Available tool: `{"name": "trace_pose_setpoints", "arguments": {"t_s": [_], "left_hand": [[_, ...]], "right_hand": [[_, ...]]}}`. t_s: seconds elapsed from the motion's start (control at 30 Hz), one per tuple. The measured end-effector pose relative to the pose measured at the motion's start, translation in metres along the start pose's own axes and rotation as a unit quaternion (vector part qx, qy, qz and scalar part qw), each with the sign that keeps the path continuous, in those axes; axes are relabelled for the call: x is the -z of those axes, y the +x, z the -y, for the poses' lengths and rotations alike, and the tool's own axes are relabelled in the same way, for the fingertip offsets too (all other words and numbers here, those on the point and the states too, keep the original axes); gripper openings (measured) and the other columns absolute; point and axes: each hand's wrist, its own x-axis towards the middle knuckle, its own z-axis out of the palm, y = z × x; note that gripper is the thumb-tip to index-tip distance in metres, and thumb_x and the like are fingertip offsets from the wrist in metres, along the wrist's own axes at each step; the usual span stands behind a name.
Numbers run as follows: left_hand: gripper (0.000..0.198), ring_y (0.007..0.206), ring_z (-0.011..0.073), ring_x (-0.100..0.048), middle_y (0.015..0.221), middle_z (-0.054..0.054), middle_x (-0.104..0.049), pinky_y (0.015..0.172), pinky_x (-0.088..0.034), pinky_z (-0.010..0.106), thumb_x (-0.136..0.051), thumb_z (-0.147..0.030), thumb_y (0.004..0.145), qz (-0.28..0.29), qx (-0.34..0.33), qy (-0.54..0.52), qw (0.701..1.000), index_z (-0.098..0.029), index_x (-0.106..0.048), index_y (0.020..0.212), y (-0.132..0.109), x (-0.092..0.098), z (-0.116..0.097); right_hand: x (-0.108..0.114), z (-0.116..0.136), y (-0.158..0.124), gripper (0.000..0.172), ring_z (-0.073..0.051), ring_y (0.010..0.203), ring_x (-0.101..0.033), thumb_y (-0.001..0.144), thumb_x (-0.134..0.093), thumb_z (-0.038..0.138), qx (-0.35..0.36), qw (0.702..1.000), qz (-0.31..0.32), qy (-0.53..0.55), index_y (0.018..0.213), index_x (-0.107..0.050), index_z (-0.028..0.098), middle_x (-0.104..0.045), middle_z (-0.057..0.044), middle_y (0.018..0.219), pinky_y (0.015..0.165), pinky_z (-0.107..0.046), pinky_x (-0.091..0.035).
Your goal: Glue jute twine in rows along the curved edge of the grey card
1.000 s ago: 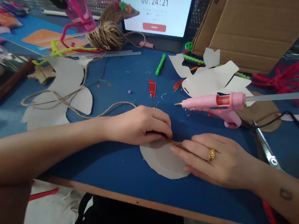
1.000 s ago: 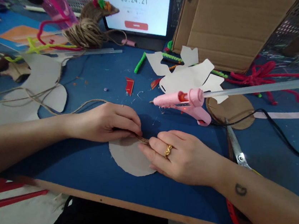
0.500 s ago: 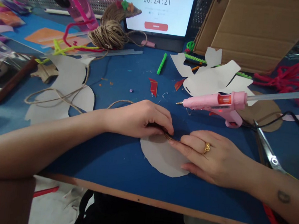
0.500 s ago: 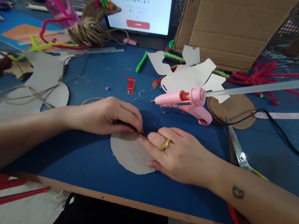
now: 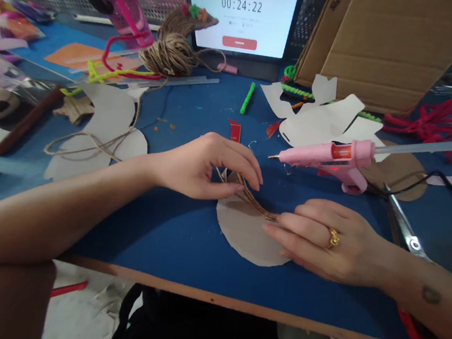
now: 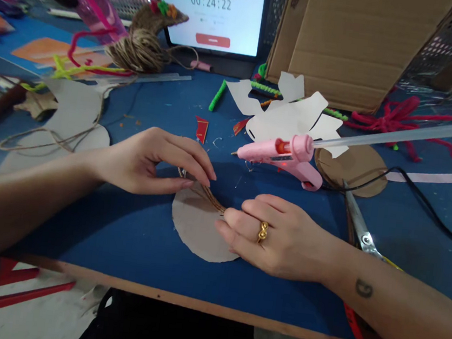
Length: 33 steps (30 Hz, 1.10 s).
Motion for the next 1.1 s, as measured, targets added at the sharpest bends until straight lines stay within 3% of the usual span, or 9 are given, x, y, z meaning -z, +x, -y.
{"name": "trace_pose_setpoints", "arguments": {"t_s": [0.13, 0.27, 0.63, 0.83, 0.97, 1.1], "left_hand": [[0.022, 0.098, 0.0172, -0.061, 0.105, 0.009, -0.066, 0.086, -0.051, 0.029, -0.058, -0.017, 0.085, 0.028, -0.019, 0.073, 0.997, -0.018, -0.066, 0.106, -0.006, -0.003, 0.002], [0.023, 0.102, 0.02, -0.057, 0.106, 0.011, -0.064, 0.091, -0.047, 0.034, -0.054, -0.017, 0.087, 0.054, -0.032, 0.142, 0.988, -0.015, -0.064, 0.107, -0.006, -0.011, 0.003], [0.022, 0.096, 0.0173, -0.056, 0.099, 0.009, -0.064, 0.087, -0.045, 0.031, -0.045, -0.017, 0.092, 0.047, -0.027, 0.161, 0.985, -0.016, -0.067, 0.098, -0.001, -0.018, 0.003], [0.026, 0.099, 0.0188, -0.056, 0.102, 0.01, -0.065, 0.093, -0.044, 0.035, -0.041, -0.016, 0.094, 0.035, -0.055, 0.197, 0.978, -0.016, -0.067, 0.099, 0.0, -0.022, 0.005], [0.024, 0.104, 0.0195, -0.056, 0.108, 0.011, -0.064, 0.097, -0.043, 0.037, -0.045, -0.02, 0.094, 0.028, -0.073, 0.201, 0.977, -0.015, -0.065, 0.105, -0.002, -0.021, 0.006], [0.023, 0.108, 0.0198, -0.056, 0.111, 0.01, -0.064, 0.098, -0.043, 0.038, -0.052, -0.026, 0.091, 0.026, -0.059, 0.199, 0.978, -0.019, -0.063, 0.111, -0.005, -0.017, 0.009]], "right_hand": [[0.002, -0.001, -0.001, 0.019, -0.018, 0.087, -0.057, 0.081, -0.063, 0.02, -0.004, 1.0, -0.007, -0.021, 0.1, -0.066, 0.016, -0.069, -0.002, 0.101, 0.074, -0.033, -0.049], [0.002, -0.002, 0.0, 0.02, -0.018, 0.088, -0.06, 0.083, -0.062, 0.02, -0.018, 0.999, -0.013, -0.032, 0.103, -0.065, 0.017, -0.071, -0.002, 0.101, 0.072, -0.033, -0.053], [0.002, 0.0, 0.0, 0.024, -0.018, 0.078, -0.063, 0.084, -0.058, 0.018, -0.012, 1.0, -0.016, 0.008, 0.107, -0.063, 0.014, -0.072, -0.006, 0.092, 0.065, -0.032, -0.057], [0.002, -0.004, 0.0, 0.027, -0.016, 0.085, -0.06, 0.087, -0.054, 0.018, -0.073, 0.986, -0.01, 0.152, 0.114, -0.059, 0.013, -0.07, -0.006, 0.098, 0.074, -0.033, -0.054], [0.003, -0.008, 0.001, 0.022, -0.016, 0.086, -0.061, 0.087, -0.055, 0.017, -0.135, 0.976, -0.046, 0.164, 0.107, -0.062, 0.014, -0.07, -0.007, 0.097, 0.079, -0.034, -0.052], [0.003, -0.008, 0.0, 0.019, -0.014, 0.077, -0.062, 0.088, -0.053, 0.018, -0.145, 0.976, -0.045, 0.158, 0.104, -0.064, 0.016, -0.07, -0.004, 0.083, 0.073, -0.031, -0.052]]}}
